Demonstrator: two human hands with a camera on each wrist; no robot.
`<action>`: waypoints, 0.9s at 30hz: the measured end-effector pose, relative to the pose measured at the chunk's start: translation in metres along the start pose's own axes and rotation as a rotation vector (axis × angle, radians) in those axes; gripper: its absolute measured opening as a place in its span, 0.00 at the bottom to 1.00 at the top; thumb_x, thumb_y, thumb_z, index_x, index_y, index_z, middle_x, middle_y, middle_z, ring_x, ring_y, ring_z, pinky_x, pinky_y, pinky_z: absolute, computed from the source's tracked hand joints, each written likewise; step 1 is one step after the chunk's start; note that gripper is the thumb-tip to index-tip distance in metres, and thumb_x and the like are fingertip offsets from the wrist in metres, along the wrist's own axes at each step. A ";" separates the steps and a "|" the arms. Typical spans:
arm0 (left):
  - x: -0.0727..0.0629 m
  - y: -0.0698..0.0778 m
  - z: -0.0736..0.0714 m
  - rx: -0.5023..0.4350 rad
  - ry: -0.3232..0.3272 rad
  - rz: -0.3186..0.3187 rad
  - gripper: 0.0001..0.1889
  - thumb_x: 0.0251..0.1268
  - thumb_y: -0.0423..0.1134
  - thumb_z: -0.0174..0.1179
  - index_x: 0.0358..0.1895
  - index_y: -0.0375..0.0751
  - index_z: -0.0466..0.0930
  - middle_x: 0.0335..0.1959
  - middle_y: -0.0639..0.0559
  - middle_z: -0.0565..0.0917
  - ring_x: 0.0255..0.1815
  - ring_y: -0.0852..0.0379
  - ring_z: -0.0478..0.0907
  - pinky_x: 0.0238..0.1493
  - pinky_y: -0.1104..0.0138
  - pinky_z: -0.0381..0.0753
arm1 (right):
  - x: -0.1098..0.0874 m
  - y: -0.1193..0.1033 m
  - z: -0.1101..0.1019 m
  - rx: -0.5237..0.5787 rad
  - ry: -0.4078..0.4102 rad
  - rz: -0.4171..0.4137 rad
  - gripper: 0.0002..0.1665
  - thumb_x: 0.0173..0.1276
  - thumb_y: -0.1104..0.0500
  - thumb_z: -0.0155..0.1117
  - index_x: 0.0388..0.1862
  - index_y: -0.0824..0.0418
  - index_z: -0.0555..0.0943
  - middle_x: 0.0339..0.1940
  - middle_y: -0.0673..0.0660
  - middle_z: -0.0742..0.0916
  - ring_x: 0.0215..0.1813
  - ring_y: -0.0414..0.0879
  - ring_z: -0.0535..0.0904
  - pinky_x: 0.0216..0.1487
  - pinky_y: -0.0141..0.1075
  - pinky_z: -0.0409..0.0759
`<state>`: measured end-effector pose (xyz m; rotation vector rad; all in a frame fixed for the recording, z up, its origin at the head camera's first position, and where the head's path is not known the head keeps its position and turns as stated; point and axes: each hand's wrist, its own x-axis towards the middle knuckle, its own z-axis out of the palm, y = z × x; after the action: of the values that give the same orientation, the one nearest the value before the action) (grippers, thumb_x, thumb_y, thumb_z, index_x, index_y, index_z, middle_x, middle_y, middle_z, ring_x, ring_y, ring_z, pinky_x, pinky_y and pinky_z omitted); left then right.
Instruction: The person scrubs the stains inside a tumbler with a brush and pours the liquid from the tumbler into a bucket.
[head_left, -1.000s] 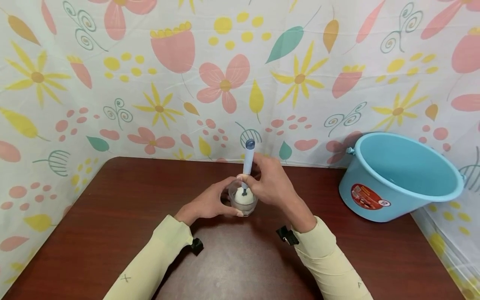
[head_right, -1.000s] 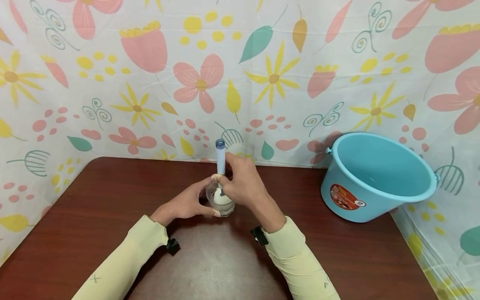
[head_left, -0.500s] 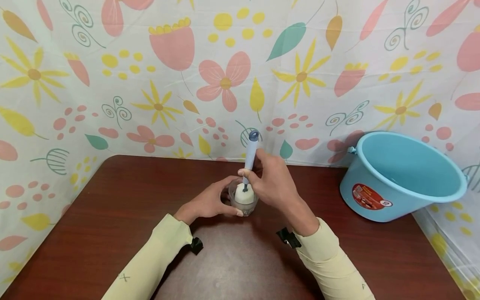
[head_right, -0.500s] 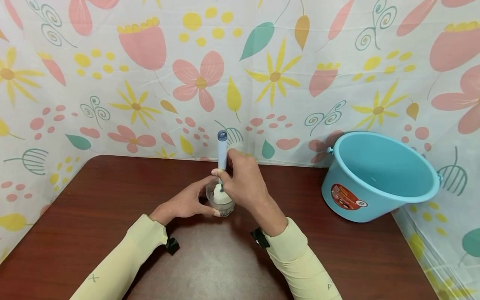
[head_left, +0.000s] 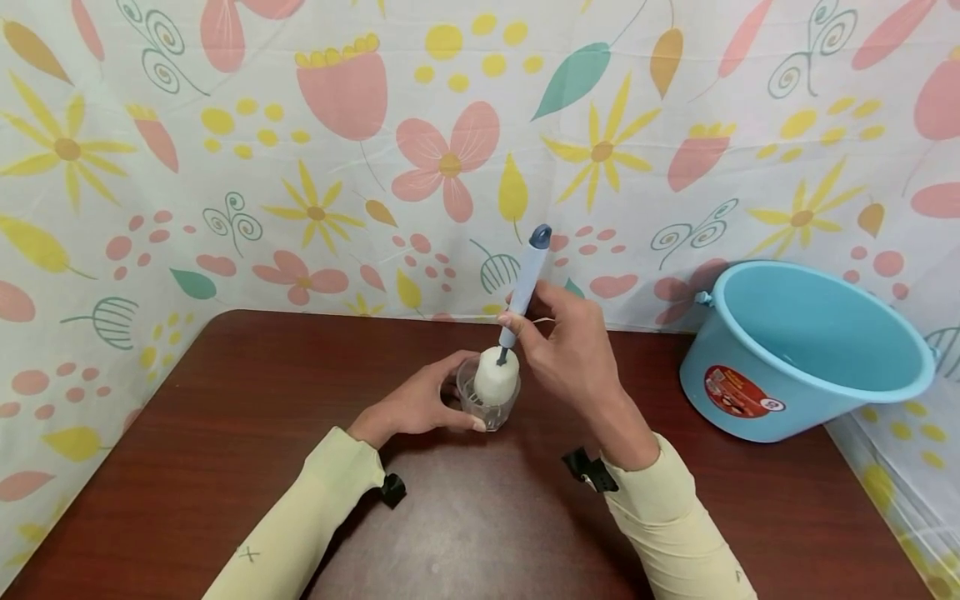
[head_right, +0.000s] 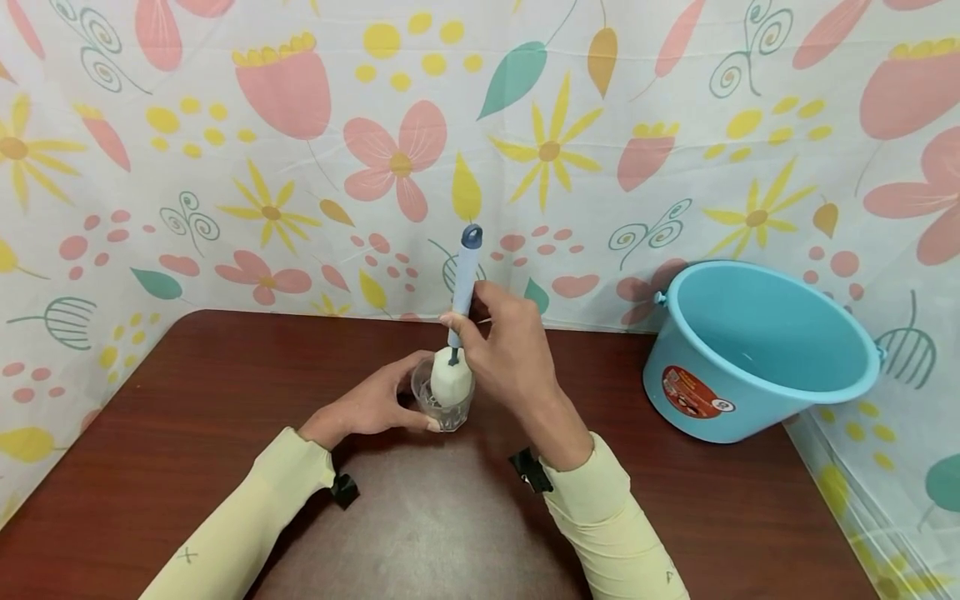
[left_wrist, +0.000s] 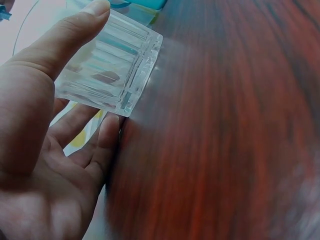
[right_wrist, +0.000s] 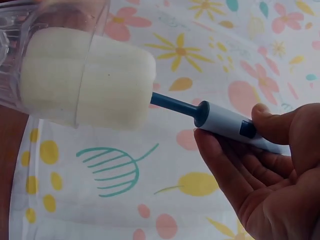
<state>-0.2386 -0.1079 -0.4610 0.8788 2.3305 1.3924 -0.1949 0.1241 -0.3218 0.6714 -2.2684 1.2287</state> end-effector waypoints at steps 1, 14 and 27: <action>0.000 0.000 0.000 -0.003 0.001 0.001 0.47 0.56 0.47 0.84 0.76 0.68 0.65 0.63 0.64 0.79 0.60 0.63 0.79 0.60 0.60 0.82 | 0.000 0.000 -0.001 0.003 0.005 -0.003 0.13 0.68 0.65 0.79 0.48 0.64 0.86 0.37 0.55 0.92 0.42 0.46 0.91 0.43 0.45 0.90; 0.000 -0.001 0.000 -0.020 -0.003 0.008 0.46 0.56 0.47 0.83 0.76 0.69 0.66 0.63 0.64 0.80 0.60 0.63 0.80 0.60 0.59 0.82 | 0.002 -0.001 -0.006 0.010 0.033 -0.012 0.14 0.69 0.64 0.77 0.51 0.63 0.87 0.40 0.55 0.93 0.43 0.44 0.91 0.45 0.42 0.90; 0.001 -0.003 0.001 0.038 0.016 0.009 0.47 0.54 0.50 0.84 0.76 0.68 0.65 0.62 0.65 0.80 0.58 0.64 0.80 0.58 0.60 0.83 | 0.002 -0.004 -0.005 0.029 0.001 0.009 0.11 0.72 0.64 0.75 0.51 0.63 0.86 0.39 0.56 0.92 0.41 0.45 0.90 0.43 0.43 0.90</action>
<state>-0.2402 -0.1074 -0.4638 0.8928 2.3749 1.3679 -0.1933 0.1261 -0.3153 0.6718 -2.2590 1.2677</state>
